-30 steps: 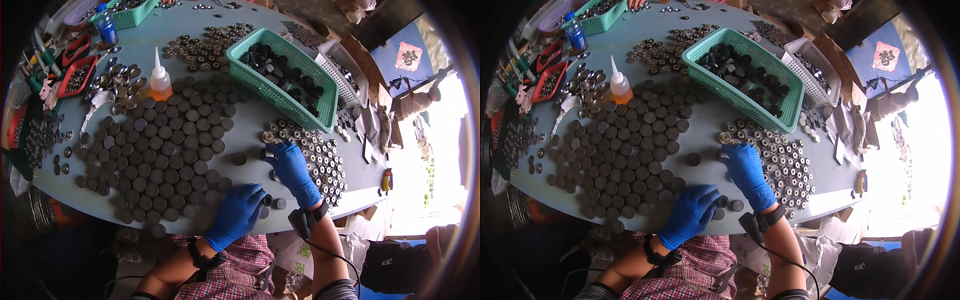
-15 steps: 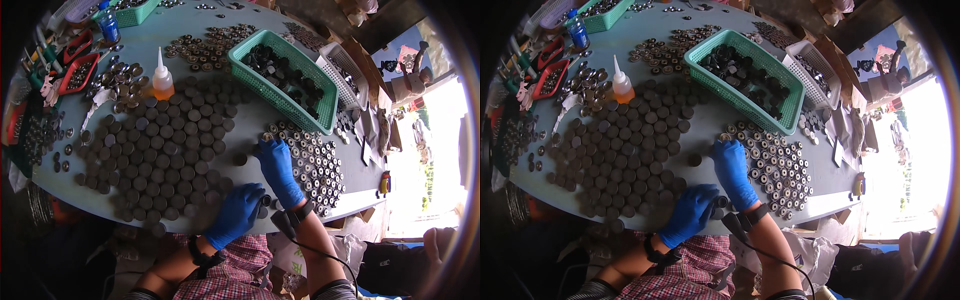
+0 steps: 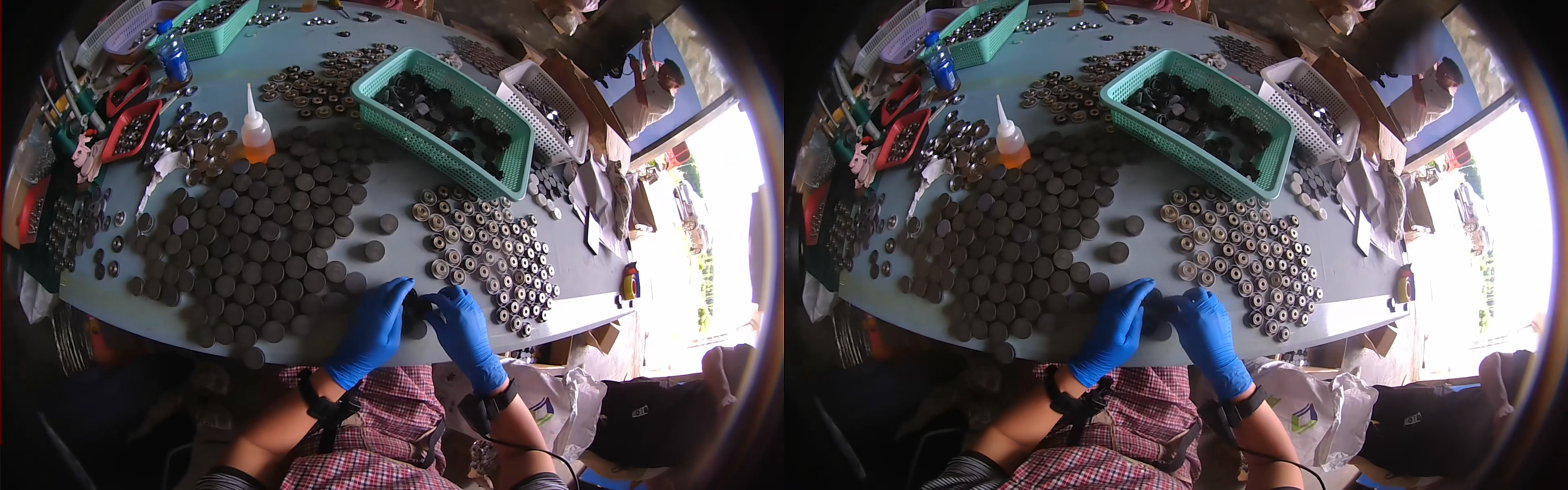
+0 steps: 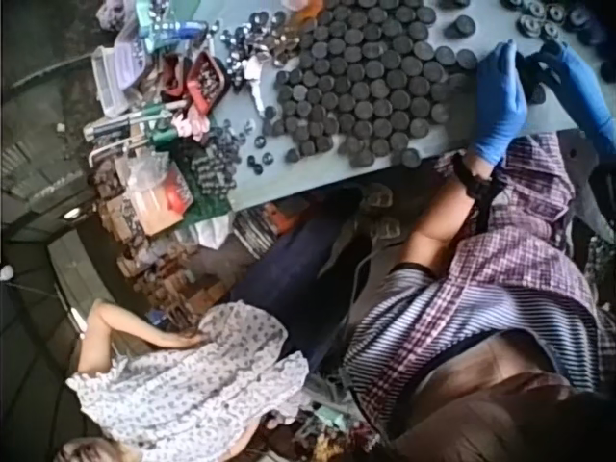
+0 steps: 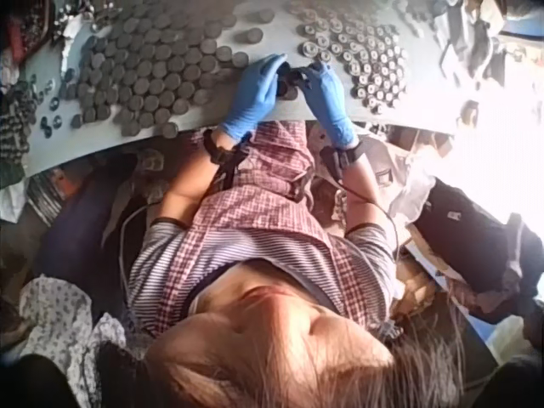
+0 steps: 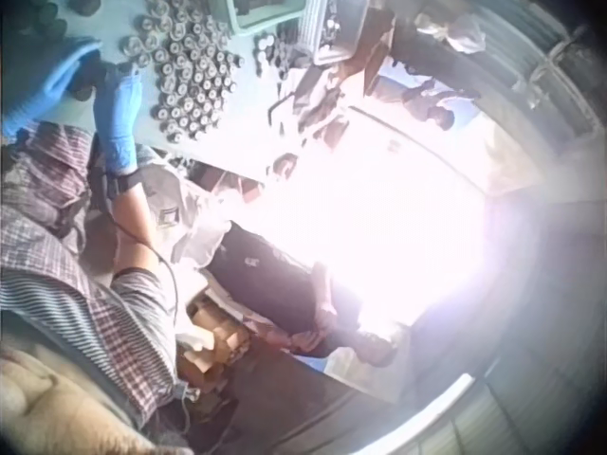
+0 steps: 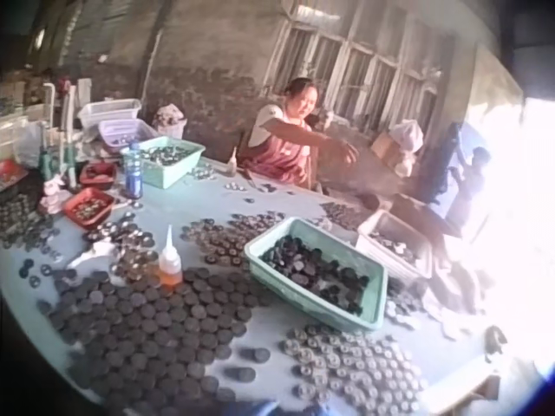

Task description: Assembling small black discs into metal ring housings at a workshop table.

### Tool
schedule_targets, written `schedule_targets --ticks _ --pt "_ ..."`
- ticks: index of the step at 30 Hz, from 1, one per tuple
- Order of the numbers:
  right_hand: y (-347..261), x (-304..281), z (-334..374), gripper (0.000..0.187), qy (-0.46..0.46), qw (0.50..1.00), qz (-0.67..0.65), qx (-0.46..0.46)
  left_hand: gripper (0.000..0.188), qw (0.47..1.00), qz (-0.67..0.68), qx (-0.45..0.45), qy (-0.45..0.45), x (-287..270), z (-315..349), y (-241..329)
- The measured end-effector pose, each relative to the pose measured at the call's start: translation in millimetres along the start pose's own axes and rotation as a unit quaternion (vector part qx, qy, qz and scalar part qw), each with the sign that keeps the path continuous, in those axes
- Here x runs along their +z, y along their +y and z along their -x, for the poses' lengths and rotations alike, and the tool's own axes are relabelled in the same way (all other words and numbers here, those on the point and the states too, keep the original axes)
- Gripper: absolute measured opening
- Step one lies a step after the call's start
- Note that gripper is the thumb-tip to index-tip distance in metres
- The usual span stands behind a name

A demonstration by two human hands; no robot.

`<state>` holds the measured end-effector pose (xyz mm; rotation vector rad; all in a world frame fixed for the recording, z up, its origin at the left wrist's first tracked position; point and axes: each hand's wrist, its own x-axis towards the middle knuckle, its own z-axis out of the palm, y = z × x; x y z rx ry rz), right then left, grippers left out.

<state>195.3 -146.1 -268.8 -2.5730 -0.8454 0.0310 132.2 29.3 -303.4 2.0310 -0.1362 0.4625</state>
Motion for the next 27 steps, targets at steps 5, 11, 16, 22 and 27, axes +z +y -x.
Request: schedule_targets --ticks 5,11,16,22,27 --pt "0.1 -4.0 -5.7 0.017 0.036 0.987 -0.126 0.089 0.042 1.000 -0.011 0.015 -0.006 -3.5 -1.5 7.0" --pt "0.2 17.8 -30.0 0.011 0.068 0.996 0.025 -0.053 0.038 0.996 -0.080 0.032 0.023 2.2 6.0 -1.1" --pt "-0.2 12.9 -33.5 0.021 -0.029 0.998 -0.016 -0.059 0.035 0.999 -0.047 0.024 0.005 -6.8 -1.0 9.5" --pt "-4.8 4.4 -36.1 0.013 -0.046 0.996 -0.006 -0.078 0.034 1.000 -0.017 0.010 -0.002 -8.9 -4.7 6.8" --pt "-3.9 -1.8 -45.7 0.021 -0.072 0.994 -0.037 -0.070 0.033 1.000 -0.012 0.010 -0.009 -6.9 -2.6 2.6"
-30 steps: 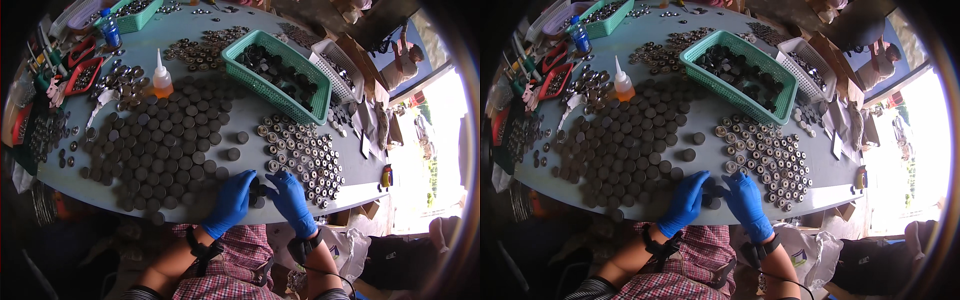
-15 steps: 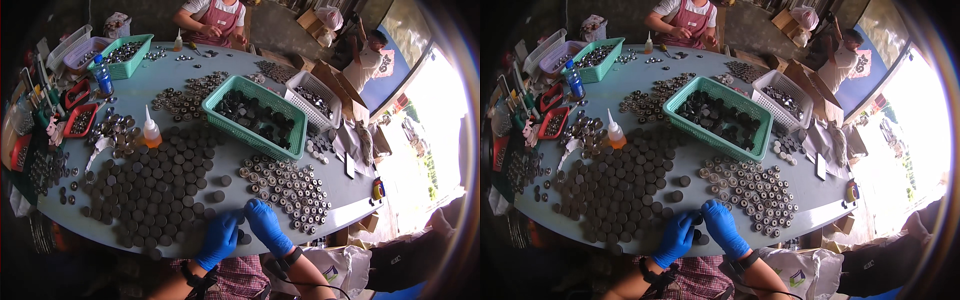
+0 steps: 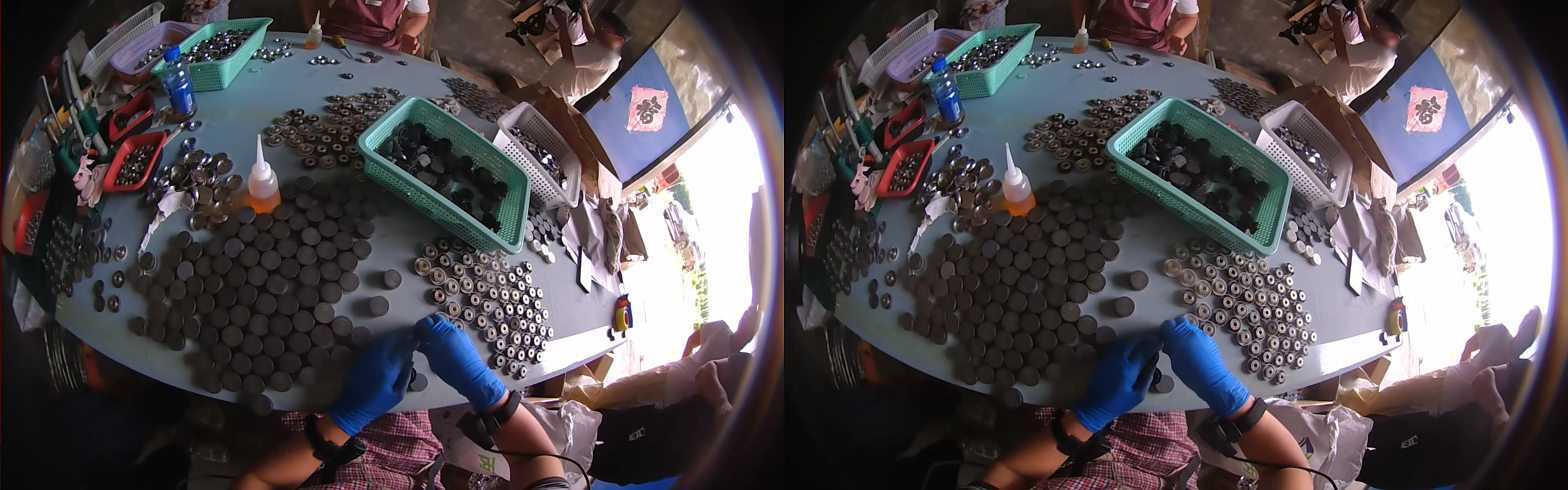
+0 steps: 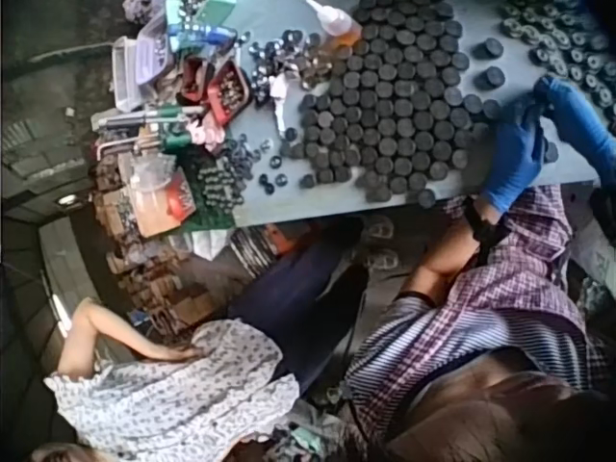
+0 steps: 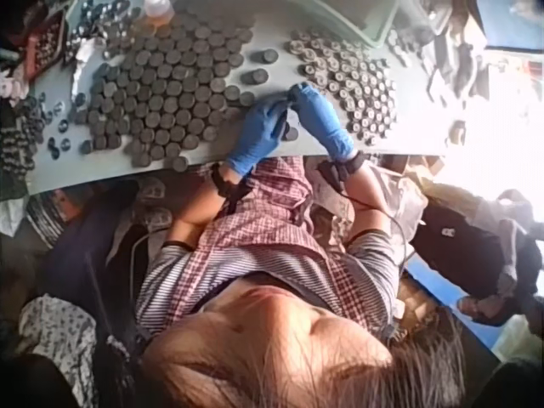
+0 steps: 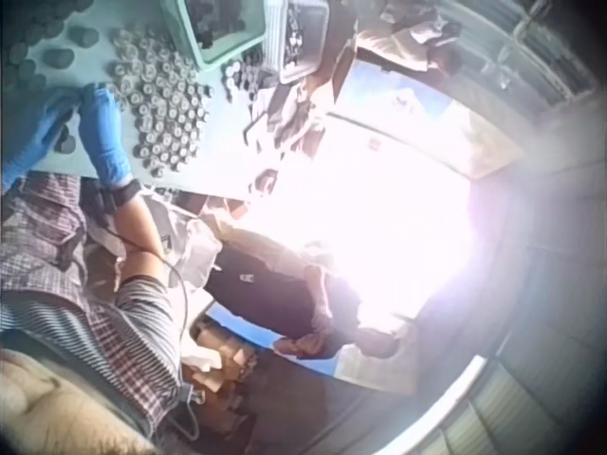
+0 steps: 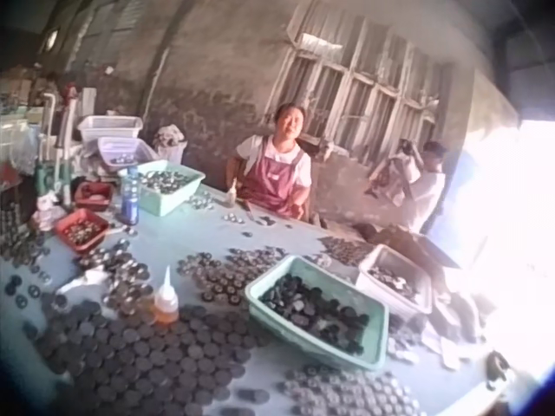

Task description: Assembling small black discs into metal ring housings at a workshop table.

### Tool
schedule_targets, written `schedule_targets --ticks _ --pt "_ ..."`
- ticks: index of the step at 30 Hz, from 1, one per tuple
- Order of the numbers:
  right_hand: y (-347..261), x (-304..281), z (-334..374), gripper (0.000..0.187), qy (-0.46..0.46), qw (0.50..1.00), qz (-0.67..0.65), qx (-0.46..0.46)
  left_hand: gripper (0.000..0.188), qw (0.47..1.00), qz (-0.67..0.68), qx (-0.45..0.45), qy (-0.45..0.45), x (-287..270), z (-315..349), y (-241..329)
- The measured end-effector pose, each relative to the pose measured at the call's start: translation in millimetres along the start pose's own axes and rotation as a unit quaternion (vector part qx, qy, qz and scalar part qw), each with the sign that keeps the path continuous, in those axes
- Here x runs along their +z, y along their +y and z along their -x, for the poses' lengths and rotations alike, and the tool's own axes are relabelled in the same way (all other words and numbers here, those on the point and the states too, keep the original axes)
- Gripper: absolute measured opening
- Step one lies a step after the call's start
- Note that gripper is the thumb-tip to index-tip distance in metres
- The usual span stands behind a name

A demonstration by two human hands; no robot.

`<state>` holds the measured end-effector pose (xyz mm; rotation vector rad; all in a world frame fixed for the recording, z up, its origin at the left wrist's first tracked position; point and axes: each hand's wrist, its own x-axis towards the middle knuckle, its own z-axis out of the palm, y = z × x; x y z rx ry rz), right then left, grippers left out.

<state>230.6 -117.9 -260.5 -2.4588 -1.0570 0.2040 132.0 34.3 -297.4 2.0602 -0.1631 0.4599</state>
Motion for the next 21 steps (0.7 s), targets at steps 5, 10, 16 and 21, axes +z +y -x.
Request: schedule_targets --ticks 5,10,16,21 --pt "33.1 -18.3 -58.5 0.029 0.140 0.988 -0.036 0.061 0.032 1.000 0.004 -0.002 0.004 2.8 0.6 -2.7" --pt "45.7 -14.1 -93.5 0.025 0.144 0.987 0.031 0.064 0.032 1.000 -0.008 0.006 0.018 0.8 -3.4 -0.3" --pt "51.2 -10.7 -103.4 0.031 0.086 0.989 0.094 0.074 0.031 1.000 -0.011 0.011 0.017 -0.9 -1.2 0.4" --pt "51.5 -7.7 -112.2 0.020 0.028 0.977 0.201 0.062 0.028 1.000 0.007 0.023 0.020 1.8 1.9 -1.2"
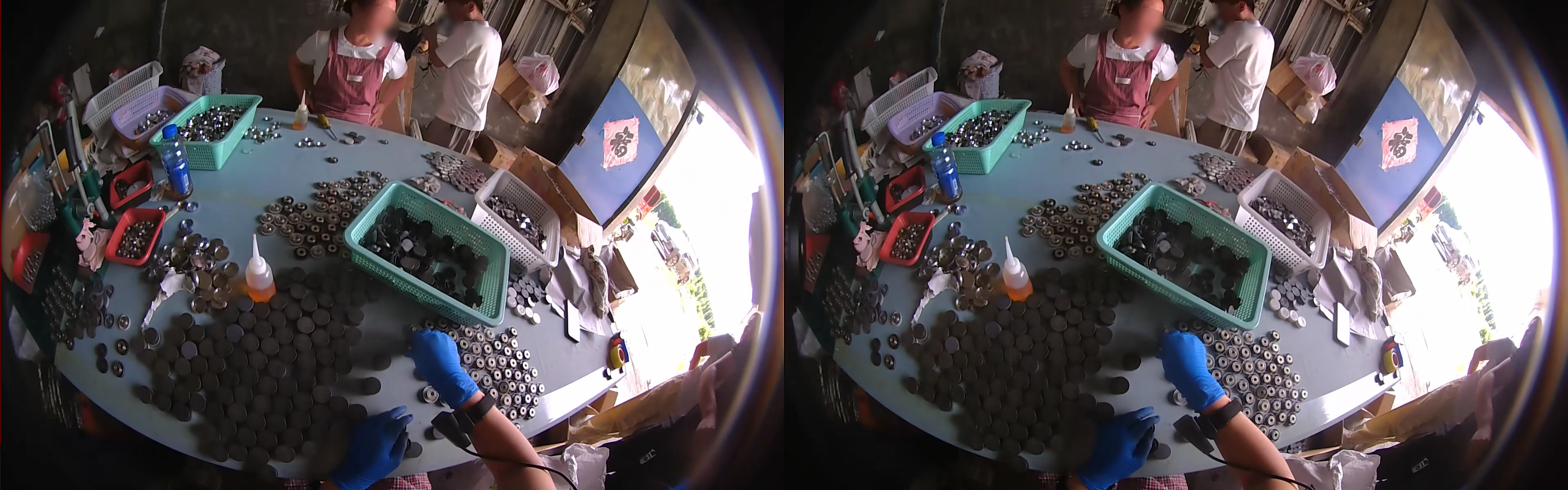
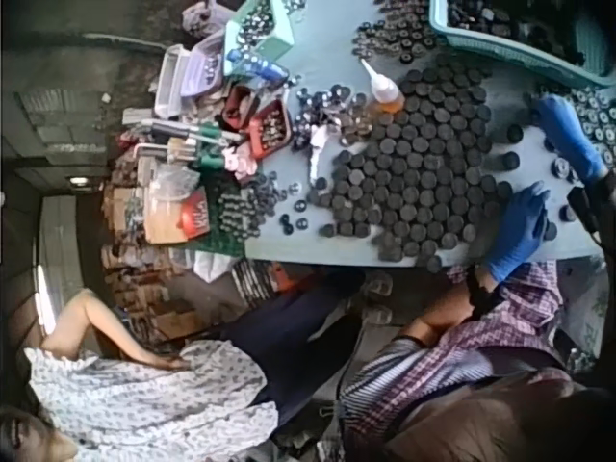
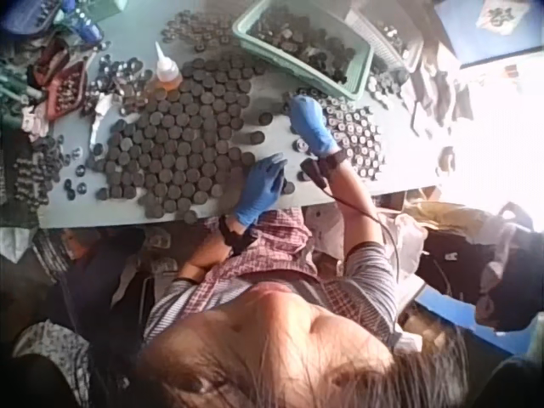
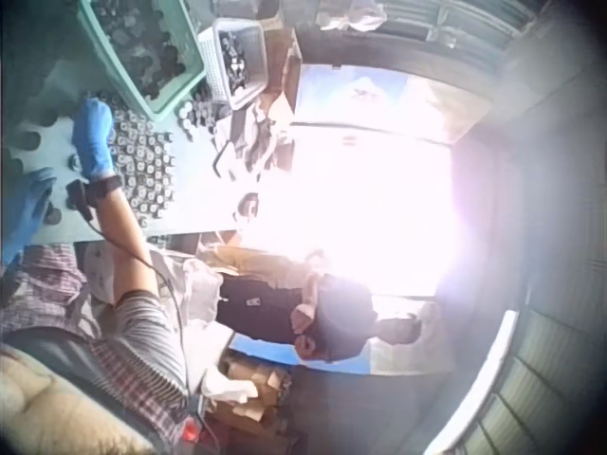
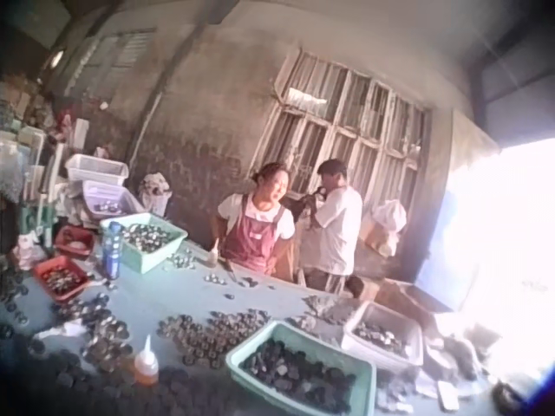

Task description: Assembling small black discs into metal ring housings at a workshop table.

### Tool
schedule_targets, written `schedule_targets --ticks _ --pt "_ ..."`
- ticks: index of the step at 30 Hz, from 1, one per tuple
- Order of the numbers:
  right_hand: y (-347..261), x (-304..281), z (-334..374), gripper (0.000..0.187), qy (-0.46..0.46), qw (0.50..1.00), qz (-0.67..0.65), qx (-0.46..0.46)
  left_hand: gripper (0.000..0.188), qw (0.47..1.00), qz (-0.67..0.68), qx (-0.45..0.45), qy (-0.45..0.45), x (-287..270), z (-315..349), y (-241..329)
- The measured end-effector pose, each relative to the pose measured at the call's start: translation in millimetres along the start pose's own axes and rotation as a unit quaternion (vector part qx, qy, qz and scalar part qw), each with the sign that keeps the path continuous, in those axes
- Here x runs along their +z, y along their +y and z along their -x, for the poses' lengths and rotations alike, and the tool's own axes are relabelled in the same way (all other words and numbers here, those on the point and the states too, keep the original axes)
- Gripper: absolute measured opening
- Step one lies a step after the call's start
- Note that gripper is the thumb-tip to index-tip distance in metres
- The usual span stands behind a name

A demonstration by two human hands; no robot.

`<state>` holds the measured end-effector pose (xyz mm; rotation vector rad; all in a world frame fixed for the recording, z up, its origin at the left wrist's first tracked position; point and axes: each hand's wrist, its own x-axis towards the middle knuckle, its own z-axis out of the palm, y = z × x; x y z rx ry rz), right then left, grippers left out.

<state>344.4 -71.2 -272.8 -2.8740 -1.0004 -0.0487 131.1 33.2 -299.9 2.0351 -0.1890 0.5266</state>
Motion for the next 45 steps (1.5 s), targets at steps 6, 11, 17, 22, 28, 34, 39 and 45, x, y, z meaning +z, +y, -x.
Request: schedule_targets --ticks 6,11,17,22,28,34,39,45 --pt "4.0 1.8 -13.6 0.012 -0.001 0.998 0.002 -0.063 0.033 0.998 -0.065 0.009 -0.014 0.3 5.6 1.7" --pt "3.6 9.1 1.9 0.007 0.040 0.998 -0.040 -0.039 0.034 0.997 -0.065 -0.006 -0.028 -4.6 5.0 15.2" --pt "-22.0 27.3 21.0 0.008 0.119 0.981 -0.151 0.000 0.026 0.998 -0.062 0.009 0.002 18.1 10.7 -10.8" --pt "-42.5 15.3 9.1 0.019 0.079 0.951 -0.285 -0.090 0.031 0.999 -0.028 0.029 0.000 16.1 3.7 -10.8" --pt "-10.2 -60.5 67.2 0.019 0.139 0.948 -0.278 0.070 0.029 1.000 -0.018 -0.004 -0.015 2.3 -1.3 -4.0" --pt "3.9 -49.1 179.9 0.027 0.007 0.960 -0.272 0.070 0.030 0.999 -0.022 -0.022 -0.022 2.3 -1.2 4.8" --pt "-10.0 -17.1 198.6 0.038 0.011 0.969 -0.239 0.053 0.030 0.999 -0.024 -0.010 -0.027 5.0 -2.5 6.7" --pt "-7.7 -50.2 175.8 0.043 -0.071 0.625 -0.751 0.199 0.031 0.999 -0.014 -0.027 -0.023 2.9 -1.9 3.6"
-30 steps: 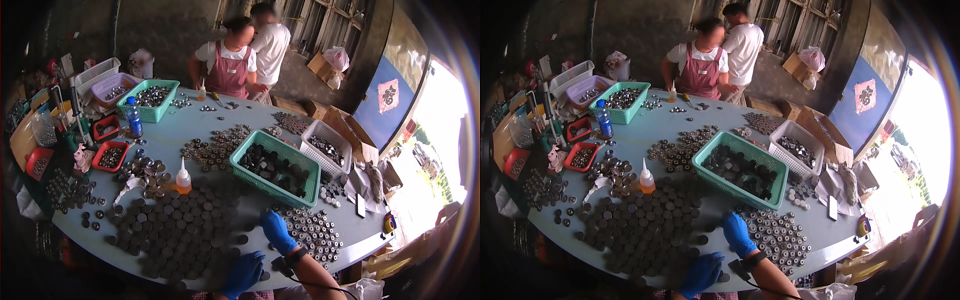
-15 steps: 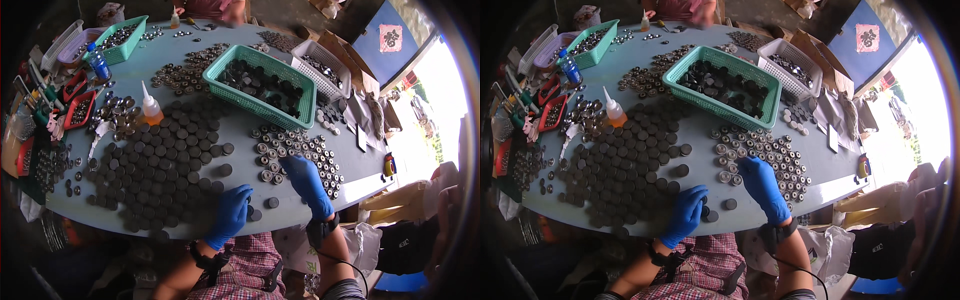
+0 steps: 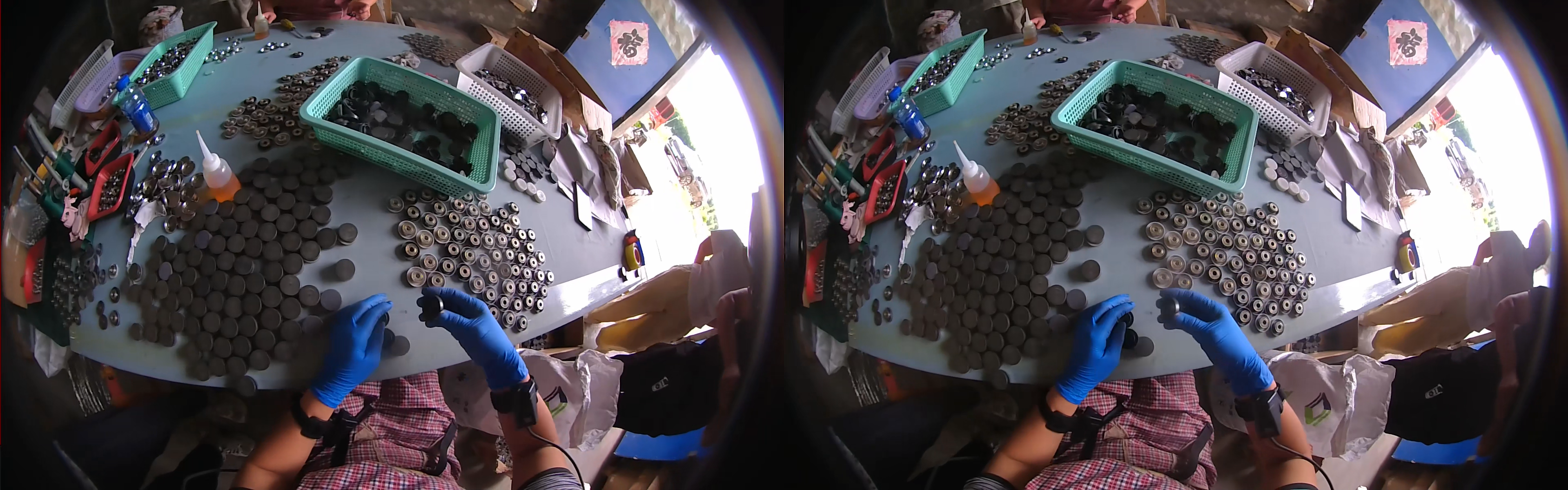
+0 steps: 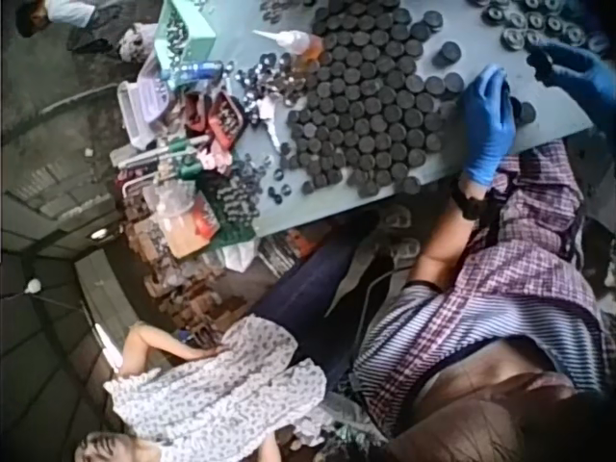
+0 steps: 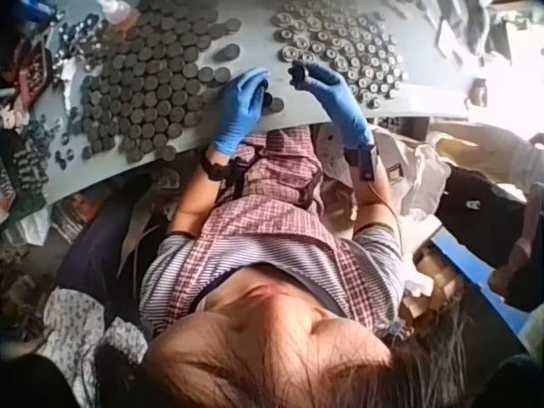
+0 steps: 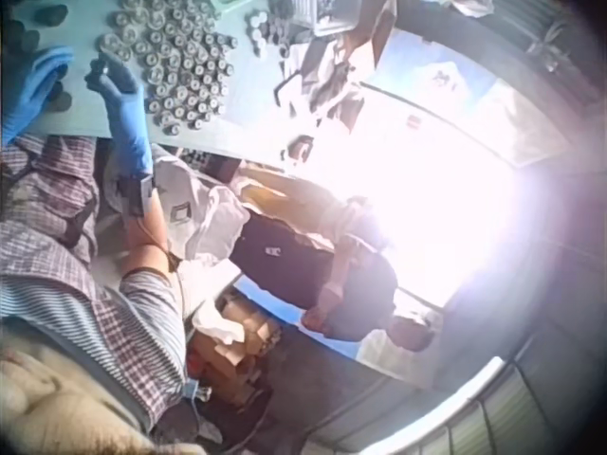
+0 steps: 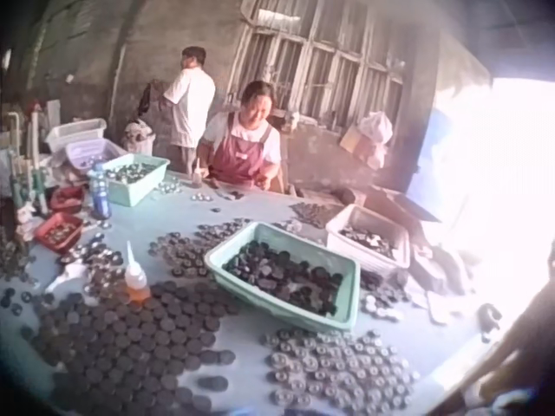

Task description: Assembling small black discs into metal ring housings at a workshop table.

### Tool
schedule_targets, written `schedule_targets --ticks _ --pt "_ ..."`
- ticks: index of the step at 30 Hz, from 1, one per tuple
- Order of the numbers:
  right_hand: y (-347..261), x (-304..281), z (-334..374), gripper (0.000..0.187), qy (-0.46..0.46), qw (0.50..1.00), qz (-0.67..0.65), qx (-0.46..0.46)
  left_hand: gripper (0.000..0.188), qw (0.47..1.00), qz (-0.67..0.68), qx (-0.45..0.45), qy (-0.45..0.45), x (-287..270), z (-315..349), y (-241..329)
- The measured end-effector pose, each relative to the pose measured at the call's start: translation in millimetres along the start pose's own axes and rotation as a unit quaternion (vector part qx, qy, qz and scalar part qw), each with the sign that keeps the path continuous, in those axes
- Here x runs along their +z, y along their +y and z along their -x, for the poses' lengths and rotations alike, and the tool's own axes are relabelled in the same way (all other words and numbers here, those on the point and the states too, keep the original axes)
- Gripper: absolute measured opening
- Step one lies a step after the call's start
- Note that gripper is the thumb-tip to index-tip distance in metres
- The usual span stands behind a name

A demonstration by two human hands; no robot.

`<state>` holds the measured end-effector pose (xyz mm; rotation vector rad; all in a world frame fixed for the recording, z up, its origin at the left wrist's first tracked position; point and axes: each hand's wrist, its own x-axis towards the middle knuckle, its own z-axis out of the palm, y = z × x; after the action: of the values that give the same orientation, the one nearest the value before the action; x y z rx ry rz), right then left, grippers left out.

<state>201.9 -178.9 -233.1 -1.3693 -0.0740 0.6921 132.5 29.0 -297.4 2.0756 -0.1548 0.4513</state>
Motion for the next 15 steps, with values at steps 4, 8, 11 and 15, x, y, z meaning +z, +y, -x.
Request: schedule_targets --ticks 4,8,11,15 --pt "3.4 -6.7 -3.1 0.044 -0.024 0.980 -0.196 0.013 0.031 1.000 -0.021 0.000 0.002 -3.8 -0.4 2.2" --pt "15.5 -18.8 -21.2 0.040 0.105 0.991 0.065 -0.046 0.031 1.000 -0.005 -0.017 -0.014 -4.3 -3.5 7.6" --pt "10.2 -0.1 -36.6 0.036 0.154 0.871 0.433 -0.173 0.031 1.000 -0.003 -0.020 -0.008 -5.9 -1.8 4.1" --pt "10.9 8.8 -55.2 0.033 0.126 0.732 0.619 -0.255 0.032 1.000 -0.015 -0.021 -0.005 -6.3 0.2 1.2"
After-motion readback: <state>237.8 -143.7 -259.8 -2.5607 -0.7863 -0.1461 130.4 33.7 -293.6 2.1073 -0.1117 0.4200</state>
